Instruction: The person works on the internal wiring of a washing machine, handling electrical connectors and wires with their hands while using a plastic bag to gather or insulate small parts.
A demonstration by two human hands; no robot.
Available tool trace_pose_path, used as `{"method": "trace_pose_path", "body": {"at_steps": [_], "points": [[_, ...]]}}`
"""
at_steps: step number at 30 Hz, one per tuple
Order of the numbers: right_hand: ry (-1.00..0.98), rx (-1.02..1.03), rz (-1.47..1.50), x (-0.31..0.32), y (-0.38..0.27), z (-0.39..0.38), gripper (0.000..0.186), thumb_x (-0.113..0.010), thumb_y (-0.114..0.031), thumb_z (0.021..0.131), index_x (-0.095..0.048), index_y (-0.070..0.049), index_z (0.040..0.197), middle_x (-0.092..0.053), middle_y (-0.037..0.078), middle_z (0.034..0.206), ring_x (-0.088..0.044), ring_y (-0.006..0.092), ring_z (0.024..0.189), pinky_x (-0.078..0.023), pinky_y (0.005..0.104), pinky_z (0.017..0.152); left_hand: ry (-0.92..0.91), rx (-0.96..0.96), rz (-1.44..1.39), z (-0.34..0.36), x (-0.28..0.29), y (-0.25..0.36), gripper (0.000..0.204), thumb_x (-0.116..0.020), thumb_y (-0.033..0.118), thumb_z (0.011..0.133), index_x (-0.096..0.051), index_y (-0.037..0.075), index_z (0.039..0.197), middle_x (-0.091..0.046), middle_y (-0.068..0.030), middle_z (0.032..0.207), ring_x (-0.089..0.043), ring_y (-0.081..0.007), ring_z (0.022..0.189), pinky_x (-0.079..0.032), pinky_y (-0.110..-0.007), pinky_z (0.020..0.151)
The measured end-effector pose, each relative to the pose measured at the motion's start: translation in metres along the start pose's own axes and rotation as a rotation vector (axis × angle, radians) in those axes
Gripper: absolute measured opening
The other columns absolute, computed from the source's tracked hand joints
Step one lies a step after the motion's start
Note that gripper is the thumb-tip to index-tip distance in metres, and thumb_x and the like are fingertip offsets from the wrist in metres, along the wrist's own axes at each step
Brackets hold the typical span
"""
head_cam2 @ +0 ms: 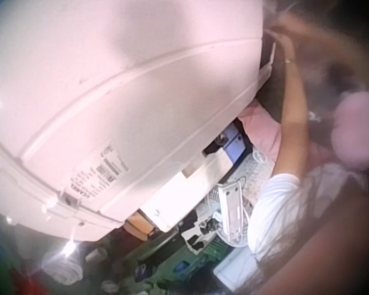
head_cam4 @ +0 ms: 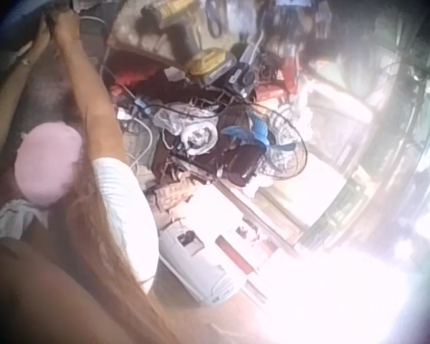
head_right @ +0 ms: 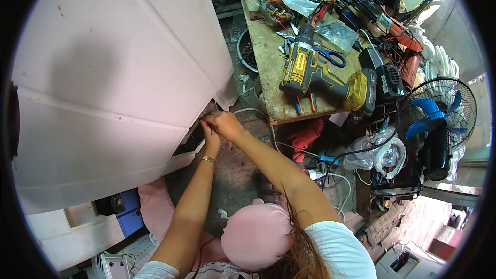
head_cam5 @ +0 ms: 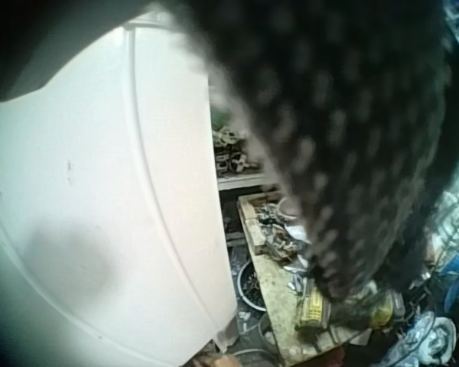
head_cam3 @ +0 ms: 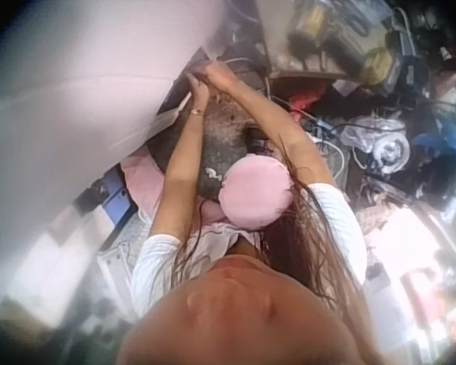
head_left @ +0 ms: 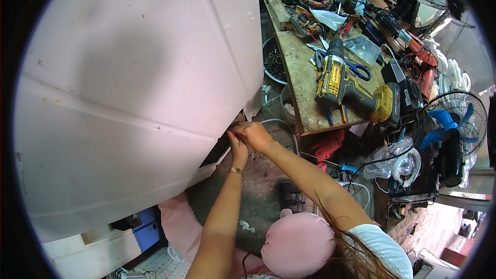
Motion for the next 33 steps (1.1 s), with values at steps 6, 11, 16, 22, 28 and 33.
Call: {"method": "trace_pose_path", "body": {"at_steps": [6,11,16,22,28,33], "points": [[0.047,0.062,-0.121,-0.002,-0.016,0.005,0.011,-0.062,-0.015,0.085,-0.063,-0.006,0.092,-0.065,0.011,0.079,-0.066,0.0337,0.074,-0.054,0.0427,0.064,-0.079,-0.078,0.456,0.003,0.025,0.008,0.043,-0.036,0.025,0.109,-0.033,-0.001,0.143,-0.047,-0.0138,0.137,-0.045,-0.0215,0.127,-0.036,-0.034,0.109],[0.131,0.042,0.034,0.004,0.009,-0.005,0.009,-0.066,-0.008,0.085,-0.061,-0.003,0.091,-0.067,0.013,0.081,-0.066,0.0289,0.068,-0.053,0.0382,0.06,-0.126,0.002,0.602,0.002,0.007,0.017,0.046,-0.044,0.025,0.106,-0.033,0.0,0.142,-0.046,-0.0113,0.138,-0.044,-0.0206,0.127,-0.034,-0.033,0.11],[0.325,-0.374,0.551,-0.019,0.025,-0.021,0.002,-0.064,-0.001,0.091,-0.064,0.0,0.092,-0.068,0.006,0.077,-0.061,0.0123,0.06,-0.048,0.0261,0.055,-0.135,0.173,0.328,0.009,0.011,0.046,0.041,-0.048,0.021,0.103,-0.038,0.004,0.139,-0.046,-0.0047,0.135,-0.043,-0.0146,0.125,-0.033,-0.03,0.108],[0.393,-0.729,0.951,-0.031,0.063,-0.044,0.012,-0.065,-0.003,0.093,-0.065,0.004,0.103,-0.07,0.007,0.078,-0.066,0.0117,0.066,-0.05,0.0237,0.055,-0.173,0.108,0.61,0.004,-0.026,0.042,0.057,-0.048,0.032,0.105,-0.028,0.002,0.149,-0.047,-0.008,0.139,-0.045,-0.0168,0.125,-0.036,-0.031,0.106],[0.228,-0.898,1.154,-0.037,0.06,-0.038,0.022,-0.064,-0.002,0.093,-0.062,0.007,0.113,-0.071,0.013,0.09,-0.071,0.0198,0.07,-0.058,0.0285,0.06,-0.159,0.194,0.658,0.004,-0.007,0.047,0.063,-0.047,0.033,0.105,-0.022,-0.001,0.152,-0.041,-0.0138,0.148,-0.041,-0.0215,0.133,-0.033,-0.033,0.11],[0.131,-0.907,1.075,-0.028,0.077,-0.039,0.022,-0.062,-0.001,0.094,-0.062,0.009,0.113,-0.071,0.016,0.09,-0.072,0.0218,0.069,-0.06,0.0296,0.059,-0.18,0.236,0.66,0.002,-0.025,0.055,0.067,-0.048,0.034,0.105,-0.018,-0.001,0.154,-0.038,-0.0136,0.151,-0.039,-0.0201,0.135,-0.032,-0.032,0.111]]}}
Point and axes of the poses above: each hand's wrist, its own z-axis towards the middle knuckle, its own x-axis out of the back of the hand, y = z × x, the point moved 5 cm from there along z, towards the middle knuckle
